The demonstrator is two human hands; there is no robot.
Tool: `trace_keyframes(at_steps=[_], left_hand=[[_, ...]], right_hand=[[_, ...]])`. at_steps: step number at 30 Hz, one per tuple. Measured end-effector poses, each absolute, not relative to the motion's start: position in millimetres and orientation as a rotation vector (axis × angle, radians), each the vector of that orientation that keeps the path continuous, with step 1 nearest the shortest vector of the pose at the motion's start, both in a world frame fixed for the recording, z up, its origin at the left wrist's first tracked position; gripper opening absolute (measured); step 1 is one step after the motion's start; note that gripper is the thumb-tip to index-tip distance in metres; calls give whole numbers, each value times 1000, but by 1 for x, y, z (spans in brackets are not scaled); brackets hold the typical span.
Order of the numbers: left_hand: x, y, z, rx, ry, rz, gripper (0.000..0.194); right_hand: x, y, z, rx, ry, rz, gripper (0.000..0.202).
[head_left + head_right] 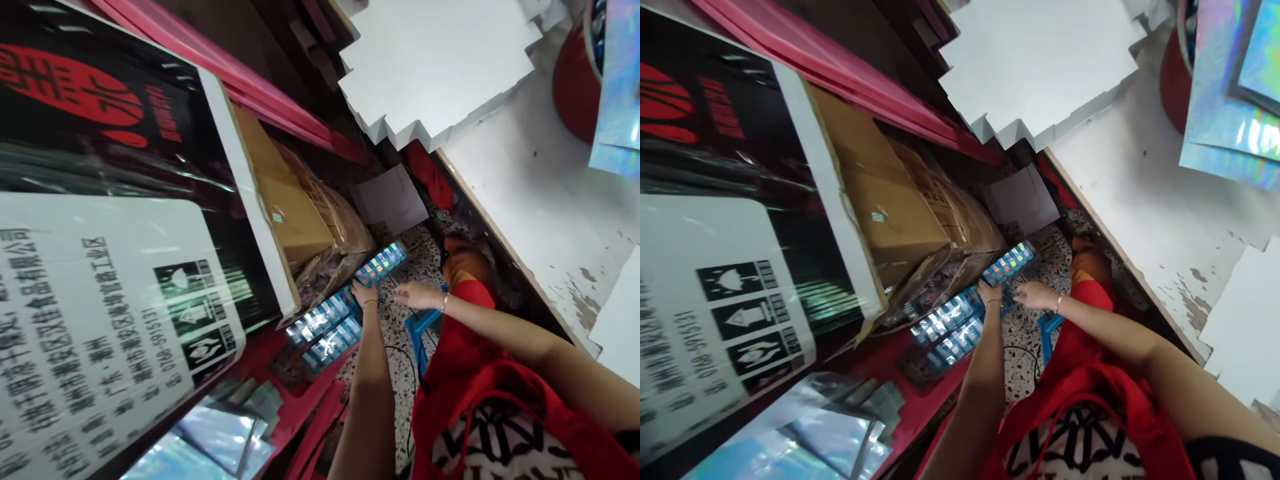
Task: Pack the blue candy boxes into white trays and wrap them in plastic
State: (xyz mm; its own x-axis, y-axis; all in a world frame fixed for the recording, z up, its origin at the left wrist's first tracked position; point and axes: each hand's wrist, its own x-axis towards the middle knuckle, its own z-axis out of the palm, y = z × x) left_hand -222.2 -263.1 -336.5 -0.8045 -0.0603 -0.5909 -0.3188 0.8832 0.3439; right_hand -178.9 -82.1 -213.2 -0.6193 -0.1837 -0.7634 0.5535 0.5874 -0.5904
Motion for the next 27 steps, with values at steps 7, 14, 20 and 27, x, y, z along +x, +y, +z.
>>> trace_keyframes(at_steps=[7,14,20,27], left_hand=[[-231,-217,-356,361,2505,281,109],[-251,-157,-317,422,2624,704,106],[-189,-92,-178,1233,2372,1670,37],[-30,11,-76,2332,1366,981,77]], right_hand=[[-95,-66,-163,59,2273,-1176,27],[-62,-34,-74,82,2278,-1455,32],[16,26,6,742,2997,-1147,19],[199,45,21,1982,3105,-417,13]])
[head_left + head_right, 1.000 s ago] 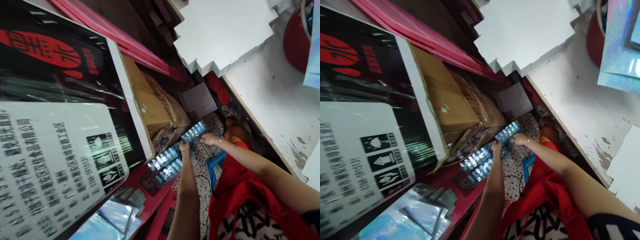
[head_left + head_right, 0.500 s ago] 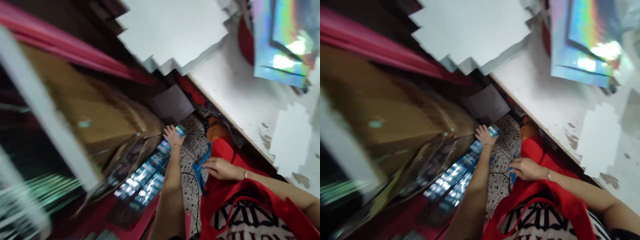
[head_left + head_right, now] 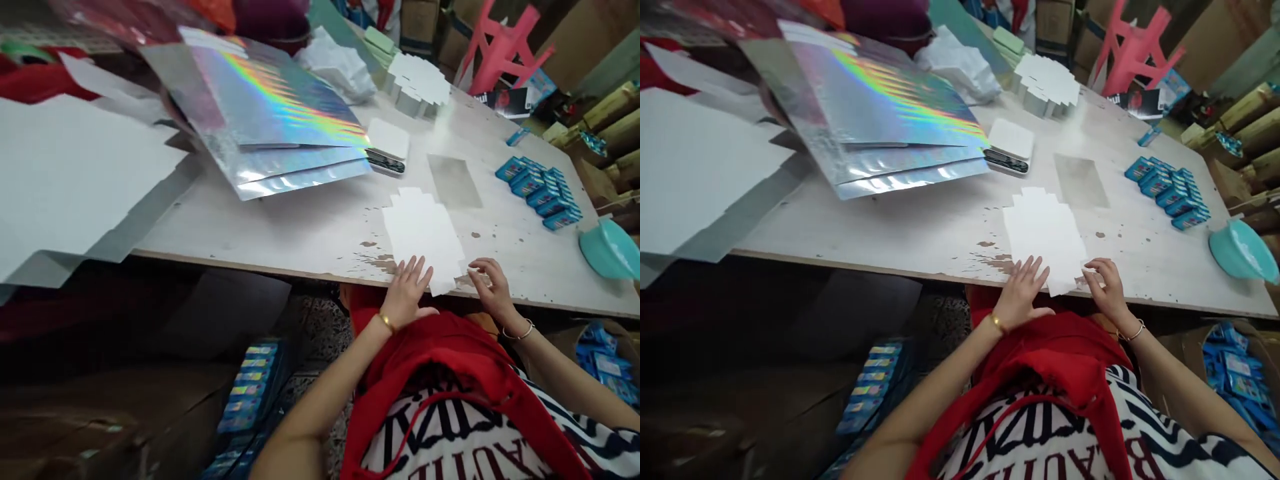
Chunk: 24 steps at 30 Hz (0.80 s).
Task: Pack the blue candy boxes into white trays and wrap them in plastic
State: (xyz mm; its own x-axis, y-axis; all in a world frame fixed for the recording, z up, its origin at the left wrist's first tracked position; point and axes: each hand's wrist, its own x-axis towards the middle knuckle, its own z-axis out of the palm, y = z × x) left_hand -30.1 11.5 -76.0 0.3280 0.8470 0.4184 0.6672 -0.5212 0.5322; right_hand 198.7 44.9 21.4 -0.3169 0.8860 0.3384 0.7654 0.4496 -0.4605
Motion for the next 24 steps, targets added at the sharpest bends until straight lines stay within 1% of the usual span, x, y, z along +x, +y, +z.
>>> trace_keyframes(at_steps=[1,3,5,8,9,11,12,13,15,16,18,19,22,24], left_hand=[[-15,20,-79,2390,1342,867,74],[0,29,-89,2448,1328,726,56],[0,33,-97,2467,1302,702,42],[-14,33,-99,2433,1196,781,32],[-18,32,-97,2405,1155,810,31],[-22,29,-92,2345,1071,842,32],[-22,27,-90,2325,1030,842,32],[-21,23,-88,2320,995,827,33],[-18,14,-86,2368,962,744,38],[-17,10,-85,2412,969,679,46],[-17,2,-87,2489,1023,545,65],[-19,-1,-89,2506,1060,507,65],[-28,-1,-97,2473,1143,572,44],[-32,4,-102,2426,1147,662,38]], right_hand=[[216,40,18,-1404,-2134,299,14],[243,28,8,-1423,-2118,342,15],[260,19,-3,-1408,-2113,397,16],[278,16,-16,-1328,-2136,454,20],[283,17,-21,-1290,-2187,455,27],[290,22,-31,-1213,-2351,427,51],[292,25,-37,-1168,-2446,410,59],[293,29,-43,-1113,-2530,401,60],[295,36,-57,-1000,-2623,420,46],[296,38,-64,-953,-2632,442,39],[298,42,-75,-899,-2601,492,32],[299,43,-78,-888,-2579,514,32],[307,49,-85,-813,-2580,571,38],[312,55,-89,-759,-2604,605,45]])
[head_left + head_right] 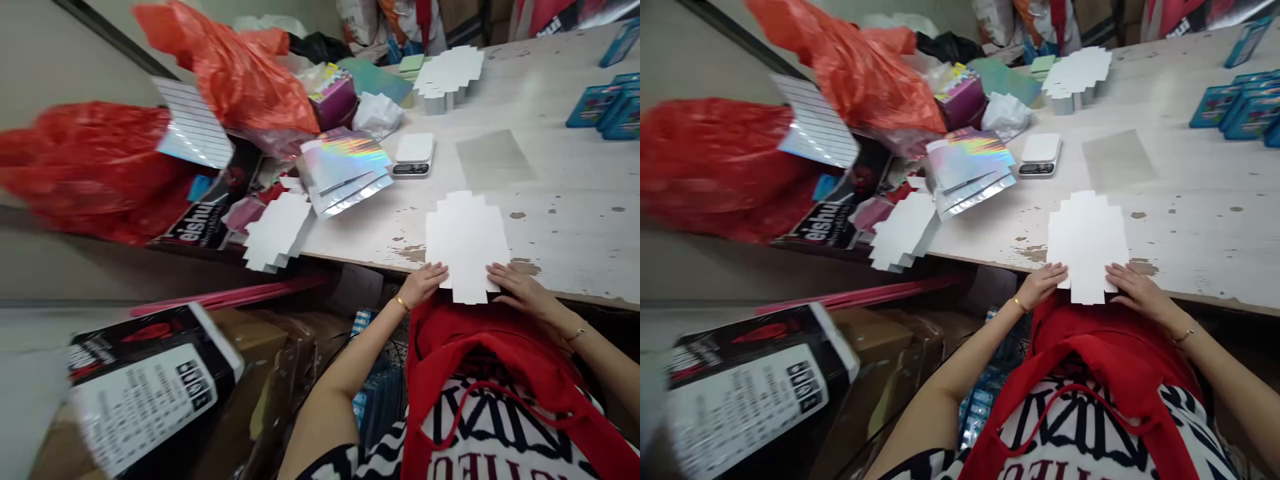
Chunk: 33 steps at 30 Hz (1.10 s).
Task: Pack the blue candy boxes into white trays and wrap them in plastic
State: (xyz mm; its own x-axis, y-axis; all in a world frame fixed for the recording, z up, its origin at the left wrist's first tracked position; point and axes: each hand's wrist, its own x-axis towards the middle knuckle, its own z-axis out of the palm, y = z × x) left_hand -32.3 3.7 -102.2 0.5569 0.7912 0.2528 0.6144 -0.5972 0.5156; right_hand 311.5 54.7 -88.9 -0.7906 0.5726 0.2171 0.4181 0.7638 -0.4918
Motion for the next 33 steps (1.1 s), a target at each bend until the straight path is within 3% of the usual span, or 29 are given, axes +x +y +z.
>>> trace_keyframes(at_steps=[6,9,15,20,24,28,33], left_hand=[[-21,25,-89,2111,1375,804,27],[-7,33,-67,2139,1494,573,27],[36,37,-33,2391,1566,108,26],[59,42,-25,2365,1592,-40,25],[61,54,-23,2355,1539,-128,29],[63,61,-18,2387,1505,-227,34],[67,59,-15,2365,1575,-179,27]], right_hand=[[301,70,-92,-801,-2413,685,31],[286,73,-74,-962,-2331,604,25],[277,49,-30,-1235,-2696,35,21],[287,37,-35,-1488,-2667,193,28],[289,51,-50,-1284,-2542,286,25],[281,62,-62,-1075,-2636,113,27],[271,64,-76,-890,-2654,-15,28]])
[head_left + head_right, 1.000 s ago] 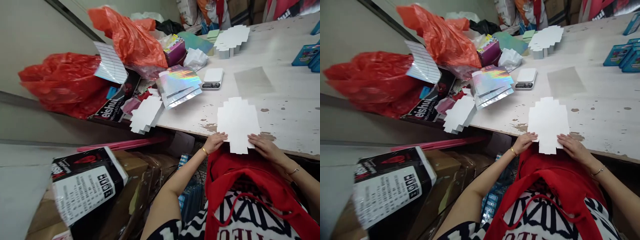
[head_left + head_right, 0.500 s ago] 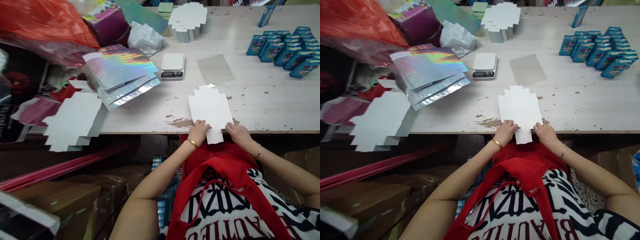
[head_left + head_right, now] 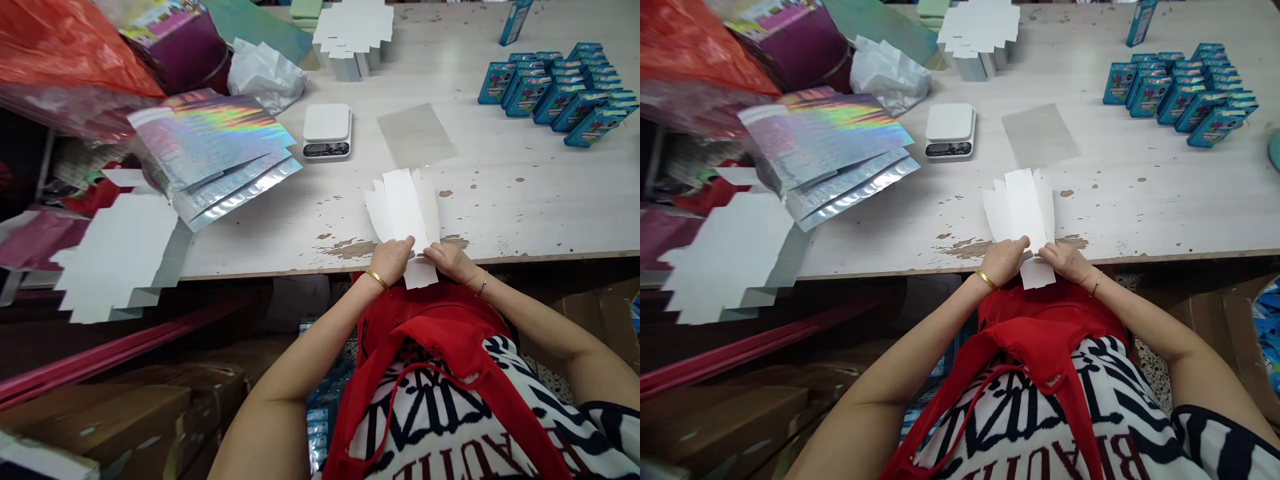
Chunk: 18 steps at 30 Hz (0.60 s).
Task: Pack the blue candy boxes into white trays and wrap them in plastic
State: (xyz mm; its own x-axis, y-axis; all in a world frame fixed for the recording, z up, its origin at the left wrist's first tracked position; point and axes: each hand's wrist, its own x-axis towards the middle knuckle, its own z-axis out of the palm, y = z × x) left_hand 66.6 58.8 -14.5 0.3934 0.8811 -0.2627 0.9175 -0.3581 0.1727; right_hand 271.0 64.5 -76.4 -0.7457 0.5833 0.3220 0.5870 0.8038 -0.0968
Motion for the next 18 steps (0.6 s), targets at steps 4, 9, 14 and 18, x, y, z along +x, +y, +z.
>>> trace_keyframes(at_steps=[4,9,14,18], left_hand=[[64,53,-18,2431,1505,-105,24],[49,49,-21,2543,1268,12,28],[35,44,-24,2621,928,229,78],[39,46,-26,2593,1079,79,31]], right_hand=[[277,63,-77,-727,-2698,97,33],[293,59,-66,-591,-2808,254,56],[292,57,-78,-673,-2718,304,51],[283,57,-90,-733,-2569,297,45]])
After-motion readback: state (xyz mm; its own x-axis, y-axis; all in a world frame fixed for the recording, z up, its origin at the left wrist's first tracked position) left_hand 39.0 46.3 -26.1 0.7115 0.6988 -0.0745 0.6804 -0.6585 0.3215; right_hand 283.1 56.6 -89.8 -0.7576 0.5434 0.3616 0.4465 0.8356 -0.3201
